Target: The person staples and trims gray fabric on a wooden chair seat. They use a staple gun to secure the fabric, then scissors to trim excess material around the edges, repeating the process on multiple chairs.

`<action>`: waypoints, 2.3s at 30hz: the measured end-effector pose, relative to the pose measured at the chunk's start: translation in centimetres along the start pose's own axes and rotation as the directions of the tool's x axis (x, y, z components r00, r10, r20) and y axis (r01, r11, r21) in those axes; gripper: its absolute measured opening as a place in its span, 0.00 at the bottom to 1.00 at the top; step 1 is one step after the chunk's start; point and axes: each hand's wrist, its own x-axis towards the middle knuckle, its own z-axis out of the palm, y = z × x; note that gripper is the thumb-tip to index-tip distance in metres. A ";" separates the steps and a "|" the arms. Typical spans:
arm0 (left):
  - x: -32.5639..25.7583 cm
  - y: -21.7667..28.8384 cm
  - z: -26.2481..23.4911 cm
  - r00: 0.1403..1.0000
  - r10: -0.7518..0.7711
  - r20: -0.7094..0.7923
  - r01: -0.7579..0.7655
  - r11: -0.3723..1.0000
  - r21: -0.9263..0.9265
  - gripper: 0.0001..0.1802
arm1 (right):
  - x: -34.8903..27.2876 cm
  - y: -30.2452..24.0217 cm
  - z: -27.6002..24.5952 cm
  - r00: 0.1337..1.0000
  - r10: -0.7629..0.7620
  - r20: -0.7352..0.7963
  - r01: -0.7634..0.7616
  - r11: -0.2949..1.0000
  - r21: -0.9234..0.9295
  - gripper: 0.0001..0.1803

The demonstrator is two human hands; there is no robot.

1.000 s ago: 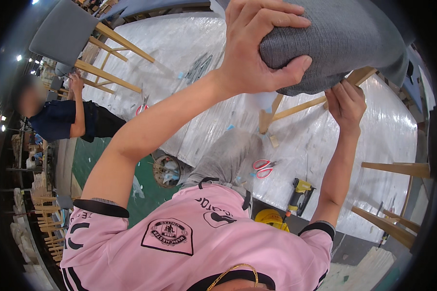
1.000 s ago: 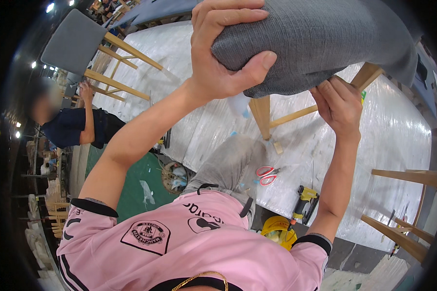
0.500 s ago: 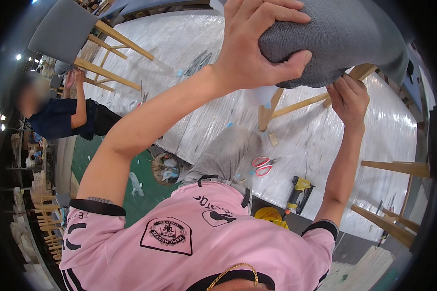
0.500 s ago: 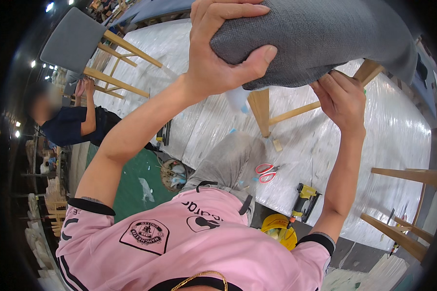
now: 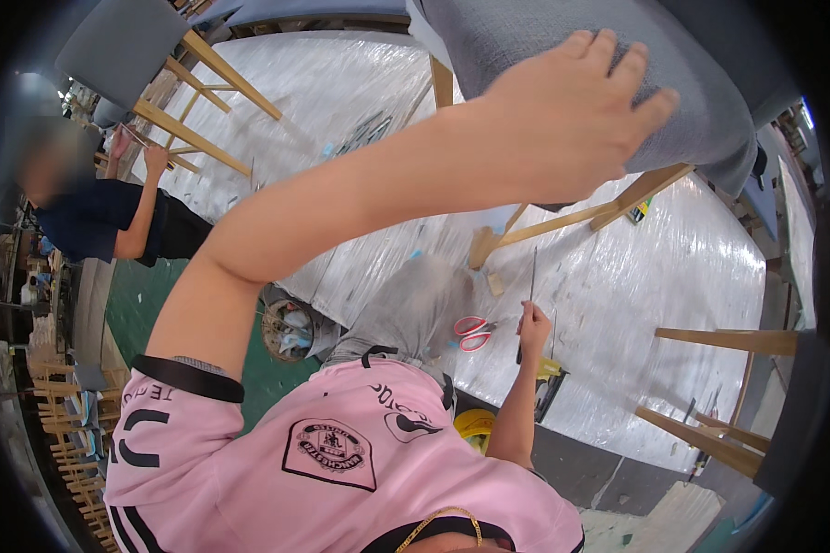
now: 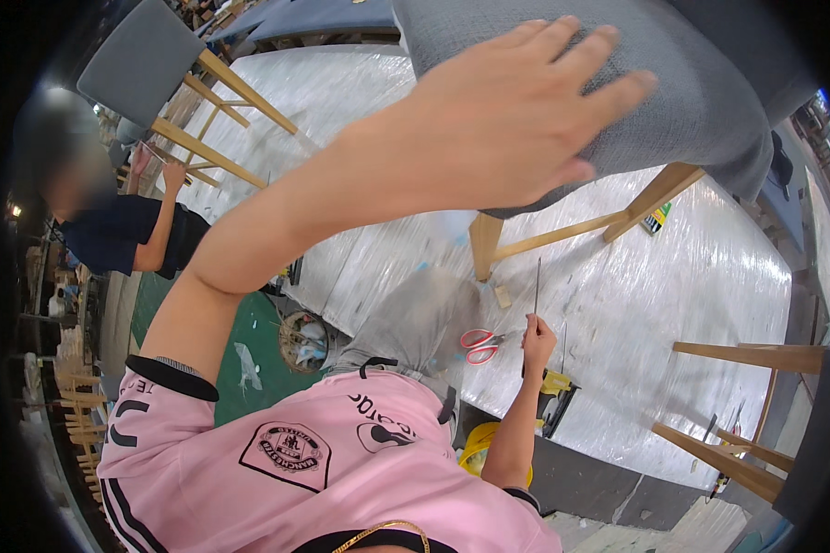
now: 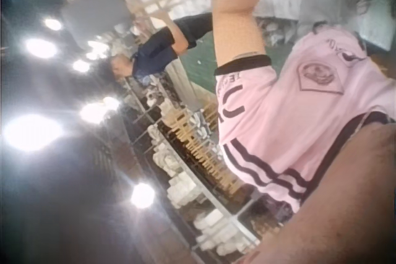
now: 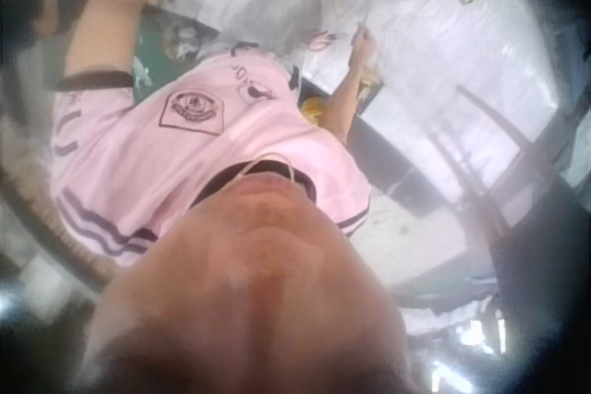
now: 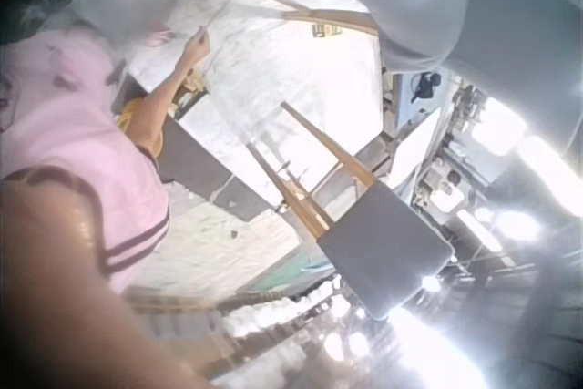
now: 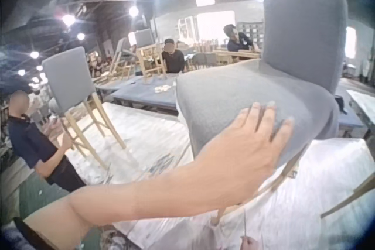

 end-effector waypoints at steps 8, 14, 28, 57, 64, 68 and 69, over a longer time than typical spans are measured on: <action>6.0 8.2 6.2 0.906 -0.101 -0.410 -0.032 0.952 -0.306 0.23 | 6.1 0.5 -2.2 0.924 -0.216 -0.317 0.163 0.969 -0.184 0.31; -9.2 9.4 0.7 0.684 -0.718 0.129 0.085 -0.097 -0.992 0.10 | -5.0 -27.1 1.0 0.897 -0.441 -0.018 0.409 0.815 0.410 0.32; -14.3 2.4 4.0 0.564 -0.576 0.592 0.396 -0.440 -0.806 0.26 | -7.9 -37.4 5.5 0.812 -0.490 0.318 0.226 0.766 0.602 0.32; -14.4 0.5 5.8 0.468 -0.881 -0.072 0.302 0.237 -0.923 0.18 | -2.8 -31.3 8.3 0.624 -0.763 0.169 0.579 0.597 0.556 0.34; -8.8 -0.9 5.0 0.637 -0.666 -0.388 0.291 0.674 -0.679 0.58 | -2.8 -30.9 8.6 0.611 -0.770 0.184 0.565 0.587 0.581 0.32; -9.2 4.9 8.0 0.464 -0.871 0.158 0.099 -0.126 -0.987 0.73 | -2.8 -30.2 7.9 0.654 -0.728 0.205 0.535 0.637 0.556 0.31; -9.4 4.8 7.9 0.511 -0.831 0.218 0.178 -0.145 -0.973 0.74 | -2.5 -30.1 7.6 0.650 -0.725 0.228 0.536 0.650 0.538 0.31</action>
